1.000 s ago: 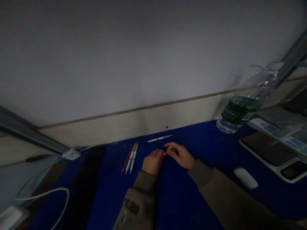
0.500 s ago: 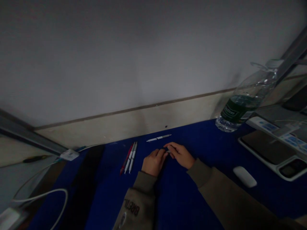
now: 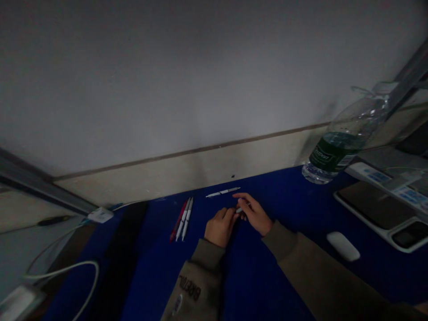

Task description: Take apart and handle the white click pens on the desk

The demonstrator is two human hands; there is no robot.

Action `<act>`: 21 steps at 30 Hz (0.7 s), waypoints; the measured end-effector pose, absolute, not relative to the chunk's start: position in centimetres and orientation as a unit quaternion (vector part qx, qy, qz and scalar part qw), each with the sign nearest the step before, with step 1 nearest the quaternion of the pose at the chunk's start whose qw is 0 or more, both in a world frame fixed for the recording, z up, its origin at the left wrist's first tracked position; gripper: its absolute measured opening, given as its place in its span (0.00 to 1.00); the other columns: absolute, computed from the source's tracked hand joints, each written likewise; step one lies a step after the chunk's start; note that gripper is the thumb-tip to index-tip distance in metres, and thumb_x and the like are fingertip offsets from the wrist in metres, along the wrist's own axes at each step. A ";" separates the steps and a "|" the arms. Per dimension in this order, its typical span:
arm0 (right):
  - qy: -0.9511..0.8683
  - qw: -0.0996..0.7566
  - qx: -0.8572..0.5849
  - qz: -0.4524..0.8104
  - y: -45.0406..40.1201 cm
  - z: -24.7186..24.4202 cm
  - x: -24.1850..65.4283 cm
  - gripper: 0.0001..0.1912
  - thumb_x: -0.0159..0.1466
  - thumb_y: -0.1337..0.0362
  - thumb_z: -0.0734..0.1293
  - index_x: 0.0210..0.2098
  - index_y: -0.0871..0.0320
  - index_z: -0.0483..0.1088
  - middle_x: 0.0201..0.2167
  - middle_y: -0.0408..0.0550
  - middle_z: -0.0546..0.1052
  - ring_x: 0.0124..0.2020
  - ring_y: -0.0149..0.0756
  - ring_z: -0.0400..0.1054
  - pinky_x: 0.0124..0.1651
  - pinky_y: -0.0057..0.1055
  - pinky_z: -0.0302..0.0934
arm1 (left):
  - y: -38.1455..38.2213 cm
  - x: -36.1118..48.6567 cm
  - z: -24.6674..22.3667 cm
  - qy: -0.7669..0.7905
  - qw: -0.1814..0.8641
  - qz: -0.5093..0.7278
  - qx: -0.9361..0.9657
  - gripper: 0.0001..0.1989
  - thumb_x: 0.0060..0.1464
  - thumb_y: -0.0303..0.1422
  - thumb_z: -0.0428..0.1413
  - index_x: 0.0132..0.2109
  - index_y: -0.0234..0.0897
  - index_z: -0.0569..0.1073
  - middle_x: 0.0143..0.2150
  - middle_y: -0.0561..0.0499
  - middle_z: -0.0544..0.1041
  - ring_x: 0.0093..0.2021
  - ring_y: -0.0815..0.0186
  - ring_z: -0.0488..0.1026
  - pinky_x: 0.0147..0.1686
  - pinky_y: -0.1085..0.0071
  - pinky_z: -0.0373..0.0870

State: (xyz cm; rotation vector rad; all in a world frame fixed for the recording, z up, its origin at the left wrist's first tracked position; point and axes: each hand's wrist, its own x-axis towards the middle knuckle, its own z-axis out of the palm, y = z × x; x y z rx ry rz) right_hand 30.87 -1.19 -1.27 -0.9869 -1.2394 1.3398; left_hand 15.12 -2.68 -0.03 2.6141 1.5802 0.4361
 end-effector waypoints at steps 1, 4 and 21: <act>-0.507 0.504 -0.411 0.565 -1.2 -1.3 30.8 0.19 0.65 0.51 0.60 0.51 0.54 0.65 0.22 0.38 0.63 0.20 0.28 0.57 0.23 0.26 0.51 | -2.7 15.3 -0.2 0.508 0.025 0.144 0.849 0.16 0.66 0.39 0.41 0.48 0.41 0.70 0.39 0.51 0.74 0.39 0.68 0.72 0.33 0.75 0.65; -0.497 0.510 -0.399 0.577 -1.3 -1.4 30.7 0.22 0.63 0.54 0.64 0.55 0.52 0.61 0.17 0.34 0.56 0.17 0.26 0.49 0.21 0.25 0.45 | -2.7 15.5 -0.4 0.503 0.013 0.150 0.851 0.15 0.66 0.39 0.41 0.46 0.40 0.70 0.38 0.51 0.74 0.39 0.68 0.72 0.33 0.75 0.65; -0.515 0.518 -0.408 0.547 -1.2 -1.5 30.8 0.21 0.62 0.58 0.63 0.53 0.54 0.61 0.19 0.35 0.57 0.20 0.27 0.50 0.23 0.27 0.45 | -2.4 15.0 0.3 0.528 -0.004 0.124 0.840 0.16 0.66 0.38 0.40 0.47 0.42 0.71 0.39 0.50 0.74 0.41 0.67 0.70 0.38 0.74 0.65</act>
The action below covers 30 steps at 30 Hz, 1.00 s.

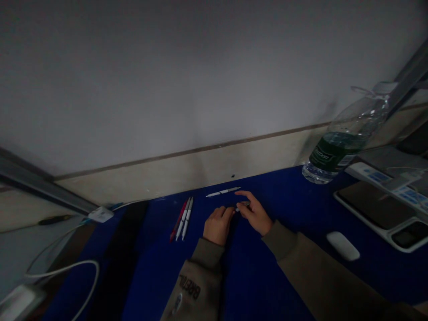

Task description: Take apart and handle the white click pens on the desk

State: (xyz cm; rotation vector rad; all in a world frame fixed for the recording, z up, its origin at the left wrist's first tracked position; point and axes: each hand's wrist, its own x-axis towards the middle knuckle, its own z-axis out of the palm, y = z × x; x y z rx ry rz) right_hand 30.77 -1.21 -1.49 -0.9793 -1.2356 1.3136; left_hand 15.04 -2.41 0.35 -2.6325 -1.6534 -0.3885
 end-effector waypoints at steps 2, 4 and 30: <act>-0.510 0.532 -0.405 0.541 -1.1 -1.5 30.8 0.20 0.61 0.60 0.64 0.52 0.54 0.62 0.21 0.36 0.59 0.21 0.27 0.52 0.24 0.27 0.48 | -2.4 15.0 0.4 -0.540 0.001 -0.121 -0.833 0.16 0.66 0.37 0.40 0.47 0.42 0.71 0.39 0.50 0.74 0.41 0.67 0.70 0.38 0.74 0.65; -0.512 0.528 -0.410 0.540 -1.1 -1.3 30.8 0.17 0.60 0.61 0.64 0.48 0.55 0.65 0.24 0.38 0.62 0.22 0.27 0.53 0.25 0.27 0.50 | -2.4 15.1 0.5 -0.545 -0.004 -0.120 -0.830 0.16 0.66 0.37 0.40 0.47 0.42 0.71 0.39 0.50 0.74 0.41 0.67 0.70 0.38 0.74 0.64; -0.319 0.568 -0.336 0.680 -0.3 -0.3 31.4 0.26 0.59 0.43 0.63 0.19 0.56 0.53 0.18 0.38 0.54 0.19 0.27 0.49 0.25 0.30 0.52 | -2.9 15.2 2.7 -0.671 -0.065 -0.051 -0.737 0.28 0.60 0.53 0.40 0.30 0.39 0.75 0.28 0.48 0.77 0.29 0.65 0.74 0.23 0.74 0.50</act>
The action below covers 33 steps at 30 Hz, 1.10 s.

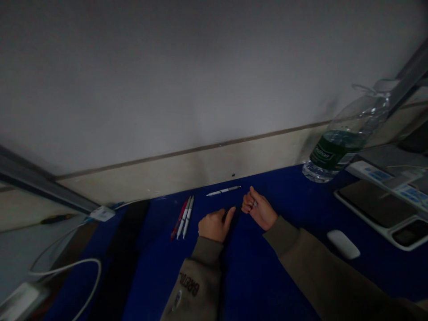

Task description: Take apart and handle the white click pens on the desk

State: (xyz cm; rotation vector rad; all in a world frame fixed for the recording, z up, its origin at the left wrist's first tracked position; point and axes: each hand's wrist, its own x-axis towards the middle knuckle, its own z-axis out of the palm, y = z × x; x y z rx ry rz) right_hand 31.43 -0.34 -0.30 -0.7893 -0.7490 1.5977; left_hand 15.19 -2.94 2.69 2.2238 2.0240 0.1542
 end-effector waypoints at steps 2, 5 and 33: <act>-0.343 0.564 -0.331 0.675 -0.6 -0.1 31.5 0.29 0.60 0.45 0.64 0.17 0.56 0.48 0.17 0.37 0.52 0.19 0.27 0.48 0.25 0.30 0.51 | -2.9 15.2 2.7 0.671 0.065 0.045 0.737 0.28 0.60 0.53 0.40 0.30 0.40 0.75 0.28 0.48 0.77 0.30 0.65 0.74 0.23 0.74 0.50; -0.390 0.546 -0.330 0.664 -0.9 -0.2 31.3 0.30 0.60 0.49 0.66 0.14 0.56 0.47 0.14 0.37 0.51 0.18 0.25 0.47 0.24 0.30 0.47 | -3.0 15.3 2.8 0.666 0.064 0.040 0.742 0.28 0.60 0.53 0.40 0.30 0.39 0.74 0.29 0.48 0.78 0.31 0.64 0.75 0.23 0.73 0.49; -0.627 0.411 -0.440 0.494 -1.8 -0.4 30.6 0.23 0.61 0.50 0.64 0.19 0.57 0.56 0.17 0.38 0.58 0.21 0.27 0.52 0.23 0.27 0.47 | -3.6 15.1 0.7 0.530 0.051 0.141 0.835 0.15 0.62 0.40 0.45 0.40 0.38 0.73 0.33 0.49 0.77 0.34 0.65 0.73 0.30 0.72 0.62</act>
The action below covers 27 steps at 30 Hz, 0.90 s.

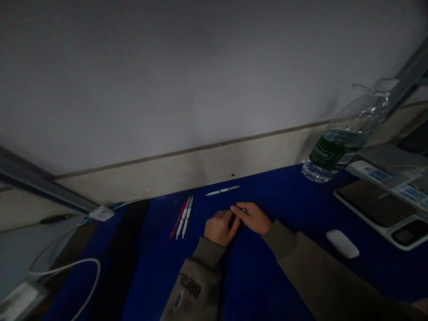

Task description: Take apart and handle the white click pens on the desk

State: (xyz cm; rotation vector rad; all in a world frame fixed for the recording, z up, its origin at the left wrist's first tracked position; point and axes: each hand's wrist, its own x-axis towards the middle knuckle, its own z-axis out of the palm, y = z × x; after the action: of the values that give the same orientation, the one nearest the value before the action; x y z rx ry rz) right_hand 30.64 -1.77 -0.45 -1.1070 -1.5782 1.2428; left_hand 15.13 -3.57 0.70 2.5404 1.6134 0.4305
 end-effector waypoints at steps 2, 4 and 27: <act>-0.620 0.416 -0.444 0.495 -1.7 -0.7 30.7 0.23 0.61 0.50 0.64 0.19 0.57 0.56 0.16 0.37 0.57 0.20 0.27 0.52 0.23 0.26 0.47 | -3.7 15.2 1.0 0.533 0.044 0.150 0.831 0.15 0.62 0.42 0.46 0.40 0.38 0.73 0.33 0.48 0.77 0.35 0.65 0.73 0.30 0.72 0.62; -0.597 0.420 -0.462 0.505 -1.5 -1.0 30.8 0.23 0.62 0.49 0.63 0.19 0.56 0.56 0.16 0.37 0.56 0.19 0.26 0.51 0.21 0.26 0.46 | -3.7 15.1 1.3 0.539 0.040 0.156 0.827 0.16 0.62 0.43 0.46 0.40 0.39 0.73 0.34 0.48 0.76 0.35 0.65 0.72 0.31 0.72 0.62; -0.460 0.472 -0.511 0.551 -0.7 -2.0 31.8 0.22 0.58 0.44 0.65 0.23 0.56 0.59 0.12 0.33 0.54 0.11 0.23 0.46 0.13 0.23 0.39 | -1.8 13.3 0.5 0.588 0.127 0.185 0.778 0.16 0.64 0.43 0.42 0.39 0.40 0.70 0.29 0.53 0.75 0.30 0.68 0.72 0.28 0.75 0.56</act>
State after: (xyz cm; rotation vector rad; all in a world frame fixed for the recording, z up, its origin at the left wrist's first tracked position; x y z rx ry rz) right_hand 31.83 -0.74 -1.96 -1.2514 -1.1273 1.3497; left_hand 13.35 -1.79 0.54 2.2629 1.7101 0.5374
